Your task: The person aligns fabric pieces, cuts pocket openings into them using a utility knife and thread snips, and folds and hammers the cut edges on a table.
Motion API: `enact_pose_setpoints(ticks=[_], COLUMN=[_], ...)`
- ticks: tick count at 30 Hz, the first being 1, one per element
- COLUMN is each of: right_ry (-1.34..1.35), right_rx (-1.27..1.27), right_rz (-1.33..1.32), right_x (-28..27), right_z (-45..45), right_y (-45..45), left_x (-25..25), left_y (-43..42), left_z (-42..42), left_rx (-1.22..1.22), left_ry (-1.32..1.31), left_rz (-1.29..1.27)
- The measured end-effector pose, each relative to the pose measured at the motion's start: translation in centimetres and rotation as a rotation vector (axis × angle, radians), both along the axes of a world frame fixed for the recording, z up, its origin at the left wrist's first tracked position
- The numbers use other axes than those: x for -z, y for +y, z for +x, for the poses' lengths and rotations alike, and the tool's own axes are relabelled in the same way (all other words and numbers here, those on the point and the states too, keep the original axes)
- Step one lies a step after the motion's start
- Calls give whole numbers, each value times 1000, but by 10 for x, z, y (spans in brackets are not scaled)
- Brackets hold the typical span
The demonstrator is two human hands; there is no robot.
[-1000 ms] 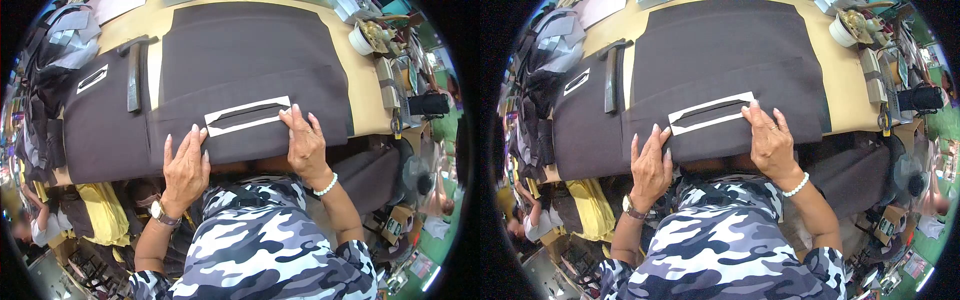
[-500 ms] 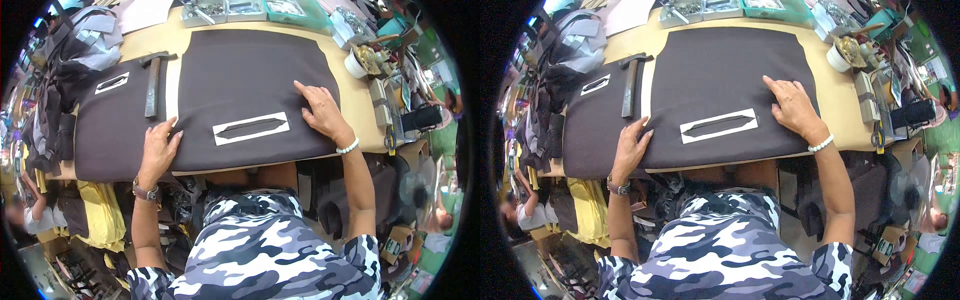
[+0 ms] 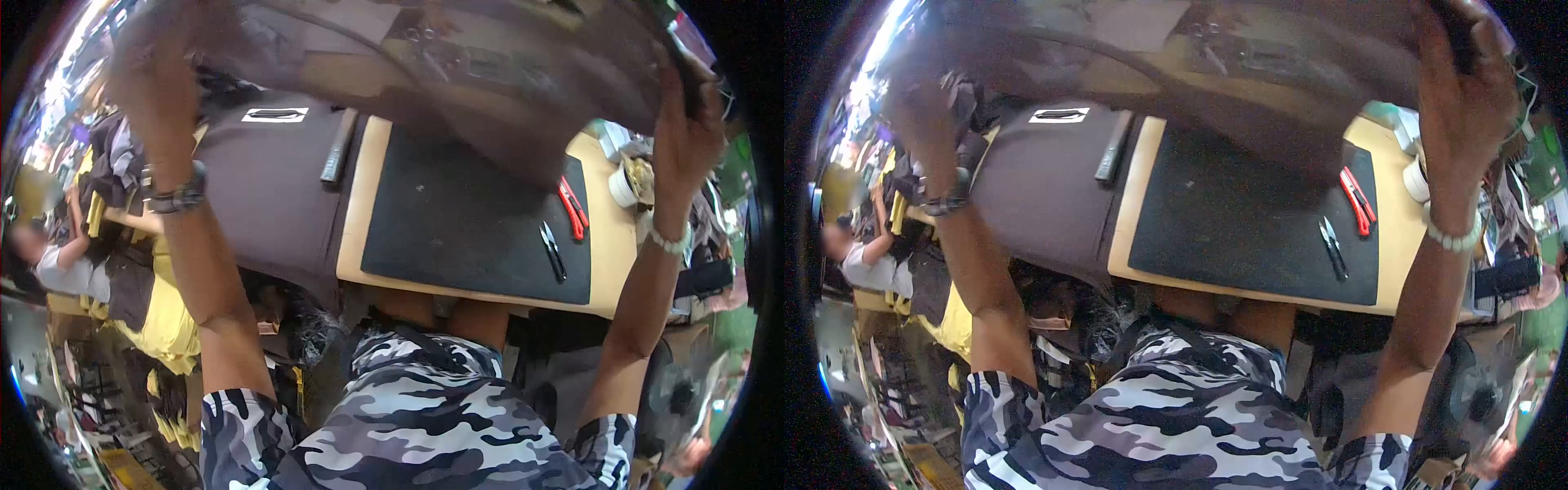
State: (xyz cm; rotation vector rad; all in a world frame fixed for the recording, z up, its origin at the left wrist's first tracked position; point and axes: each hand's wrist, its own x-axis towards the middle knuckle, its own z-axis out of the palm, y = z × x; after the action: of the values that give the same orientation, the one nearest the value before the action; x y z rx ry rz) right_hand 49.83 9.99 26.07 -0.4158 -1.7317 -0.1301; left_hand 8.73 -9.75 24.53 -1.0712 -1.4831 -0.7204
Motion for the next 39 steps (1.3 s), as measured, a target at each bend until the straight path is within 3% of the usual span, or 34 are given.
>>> enact_pose_setpoints(ticks=[2, 3, 4, 5, 7, 8, 9, 10, 11, 13, 17, 19, 21, 22, 24, 25, 27, 28, 29, 30, 33, 37, 39], right_ry=[6, -157, -309, -401, -689, -806, -1229, -1313, -1367, -1376, -863, -688, -514, -740, -457, -453, -679, -608, -670, -660, -577, -429, -352], right_rx=[9, 10, -234, -352, -517, -578, -635, -863, -1163, -1531, -2122, -2190, -1997, -1897, -1580, -1433, -1097, -1050, -899, -836, -584, -480, -374], right_rz=[-129, -99, -151, -19, -201, -206, -321, -442, -709, -818, -934, -927, -878, -1029, -899, -920, -1125, -1068, -1102, -1210, -1039, -1158, -1064], right_x=[-1, 10, 21, 46, 104, 135, 151, 170, 175, 159, 100, 79, 76, 64, 92, 107, 125, 155, 166, 176, 214, 221, 234], right_z=[-36, -55, -75, -99, -133, -146, -156, -161, -163, -168, -190, -198, -204, -204, -216, -220, -222, -230, -232, -236, -257, -293, -313], right_y=[-44, -63, -81, -88, -119, -142, -170, -195, -217, -247, -275, -270, -253, -226, -199, -182, -144, -127, -111, -97, -53, -12, 6], left_x=[-19, -25, -14, 6, 65, 81, 93, 101, 108, 100, 51, 20, 1, 2, 21, 39, 95, 106, 114, 128, 186, 207, 220], left_y=[-34, -49, -72, -101, -158, -190, -214, -248, -282, -335, -389, -369, -331, -308, -261, -233, -177, -140, -113, -89, -30, 31, 55], left_z=[-16, 3, -9, -34, -66, -57, -40, -31, -30, -27, -74, -98, -126, -143, -182, -202, -234, -206, -198, -195, -225, -246, -259], left_rx=[-137, -79, -216, -352, -174, -176, -181, -291, -260, -461, -325, -199, -54, 18, 152, 188, -105, 61, -57, -27, 138, -72, -47], left_ry=[-50, -139, 9, 157, -215, -624, -721, -905, -909, -1022, -823, -790, -832, -877, -996, -1063, -949, -1011, -1194, -1248, -1311, -1080, -1043], left_rz=[141, 263, 147, 28, -108, -279, -357, -469, -455, -244, 26, 57, 21, -9, -91, -131, -202, -248, -287, -271, -222, -363, -357])
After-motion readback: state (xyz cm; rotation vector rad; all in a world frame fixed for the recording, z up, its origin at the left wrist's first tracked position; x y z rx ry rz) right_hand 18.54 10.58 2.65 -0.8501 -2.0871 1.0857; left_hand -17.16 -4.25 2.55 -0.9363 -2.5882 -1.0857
